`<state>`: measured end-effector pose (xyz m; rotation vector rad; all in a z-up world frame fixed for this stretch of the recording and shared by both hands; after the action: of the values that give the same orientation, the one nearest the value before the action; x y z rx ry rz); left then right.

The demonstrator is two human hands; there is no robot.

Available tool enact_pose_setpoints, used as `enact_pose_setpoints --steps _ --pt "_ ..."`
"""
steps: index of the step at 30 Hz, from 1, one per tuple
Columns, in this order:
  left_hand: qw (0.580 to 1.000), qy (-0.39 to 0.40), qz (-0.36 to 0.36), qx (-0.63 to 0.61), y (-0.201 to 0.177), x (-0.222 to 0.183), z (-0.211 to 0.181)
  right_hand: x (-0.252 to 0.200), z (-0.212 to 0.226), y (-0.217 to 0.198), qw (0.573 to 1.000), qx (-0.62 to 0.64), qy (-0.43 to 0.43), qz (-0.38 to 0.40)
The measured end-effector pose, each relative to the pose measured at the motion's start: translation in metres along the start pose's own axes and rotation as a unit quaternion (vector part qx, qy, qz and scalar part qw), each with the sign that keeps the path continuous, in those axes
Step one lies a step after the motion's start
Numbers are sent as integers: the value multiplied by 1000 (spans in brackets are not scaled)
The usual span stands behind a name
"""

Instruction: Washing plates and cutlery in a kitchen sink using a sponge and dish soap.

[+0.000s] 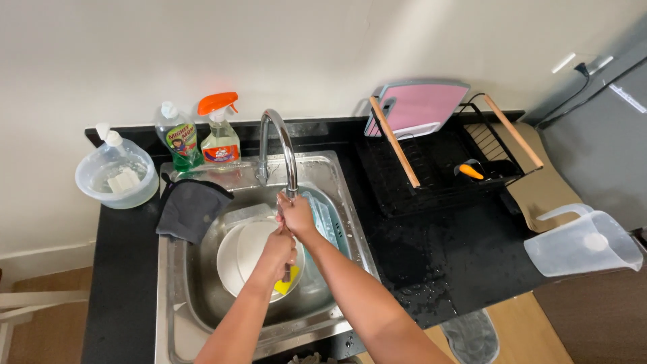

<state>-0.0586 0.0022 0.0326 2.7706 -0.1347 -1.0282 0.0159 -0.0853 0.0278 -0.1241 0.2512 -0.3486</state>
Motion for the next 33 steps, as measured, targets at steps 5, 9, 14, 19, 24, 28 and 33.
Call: enact_pose_setpoints --steps 5,9,14,19,24,28,33 --pt "998 18 -29 44 -10 10 1 -21 35 1 986 161 -23 -19" --pt "994 48 -32 95 -19 -6 -16 -23 36 -3 987 156 -39 -13" --pt "996 41 -3 85 -8 -4 -15 -37 69 -12 983 -124 -102 -91" --pt "998 3 23 59 -9 -17 -25 -43 57 -6 993 -37 -56 -92" --pt "993 -68 88 30 -18 -23 -20 -59 39 -7 994 -72 -35 -80" --pt "995 -69 71 21 -32 -15 -23 -37 -12 3 996 -57 58 38" --pt "996 -60 63 35 -24 -8 -5 -12 14 -7 996 -23 13 -88"
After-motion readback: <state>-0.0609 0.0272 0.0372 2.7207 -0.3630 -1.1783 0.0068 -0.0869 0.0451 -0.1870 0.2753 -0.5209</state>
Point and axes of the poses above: each hand's wrist, its own x-axis towards the middle knuckle, its own y-axis out of the palm, z = x × y, the point moved 3 cm from there along x, towards the middle knuckle, and after that the axes turned 8 degrees about -z, right-handed, at the moved point
